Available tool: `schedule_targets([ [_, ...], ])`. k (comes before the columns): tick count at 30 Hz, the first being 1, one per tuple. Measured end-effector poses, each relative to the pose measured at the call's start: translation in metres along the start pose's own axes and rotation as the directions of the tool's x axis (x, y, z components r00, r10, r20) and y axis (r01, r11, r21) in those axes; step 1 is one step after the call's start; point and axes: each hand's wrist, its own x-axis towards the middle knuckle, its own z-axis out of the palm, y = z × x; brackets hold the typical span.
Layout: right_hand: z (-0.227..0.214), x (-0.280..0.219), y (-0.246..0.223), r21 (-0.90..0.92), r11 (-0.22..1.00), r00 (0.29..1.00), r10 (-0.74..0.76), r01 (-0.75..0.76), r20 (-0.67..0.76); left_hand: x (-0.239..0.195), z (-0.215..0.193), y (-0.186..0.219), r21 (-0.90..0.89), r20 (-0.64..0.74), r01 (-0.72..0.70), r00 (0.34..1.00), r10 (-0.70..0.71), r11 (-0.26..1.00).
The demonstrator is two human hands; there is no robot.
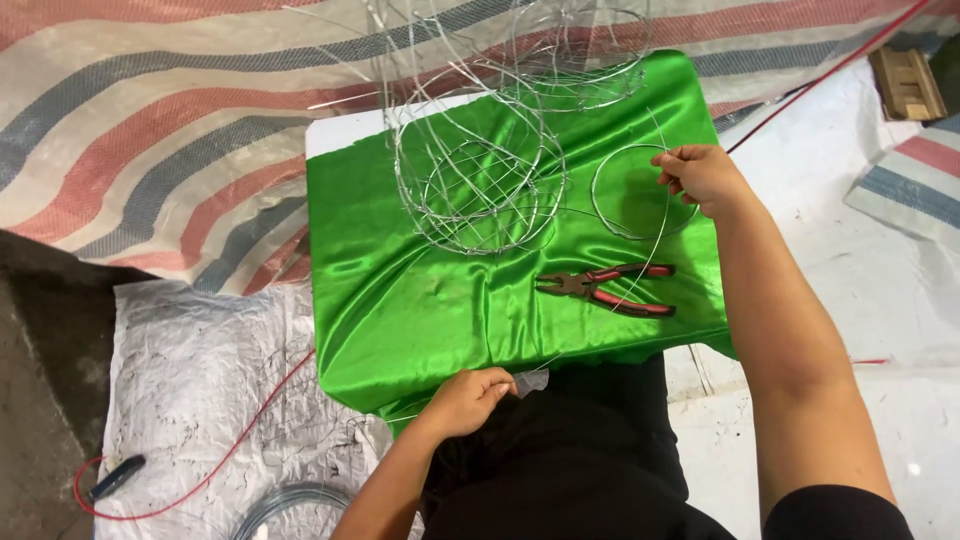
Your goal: Assembling a wire frame structure by manually weaving and cutting thin metal wires using pliers.
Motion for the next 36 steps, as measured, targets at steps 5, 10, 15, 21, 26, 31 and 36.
schedule_targets([
  [5,-0.020,0.002,0.031,-0.015,0.995,0.995,0.101,-0.100,0.020,0.002,-0.009,0.015,0.031,0.064,0.075,0.995,-0.077,0.997],
  [10,-0.020,-0.065,0.037,-0.440,0.894,0.970,-0.175,0.083,-0.171,0.012,-0.006,0.009,0.003,0.074,-0.014,0.997,0.014,1.000],
  [15,0.010,-0.170,0.059,-0.594,0.797,0.987,-0.155,0.106,-0.032,0.014,-0.005,0.006,0.004,0.078,0.000,0.997,-0.001,1.000],
  [21,0.060,-0.211,0.080,-0.801,0.555,0.953,-0.295,0.226,0.065,0.012,-0.002,0.002,-0.066,-0.004,-0.089,0.996,0.089,0.994],
  [26,0.071,-0.192,0.086,-0.830,0.368,0.665,-0.747,0.419,0.005,0.012,0.004,-0.005,-0.125,-0.051,-0.117,0.992,0.111,0.985],
  [31,0.083,-0.161,0.093,-0.814,0.302,0.718,-0.671,0.495,0.188,0.012,0.005,-0.005,-0.145,-0.085,-0.145,0.987,0.133,0.979],
  [36,0.077,-0.211,0.072,-0.871,0.255,0.645,-0.759,0.421,0.089,0.010,0.004,-0.001,-0.167,-0.112,-0.148,0.985,0.130,0.975],
])
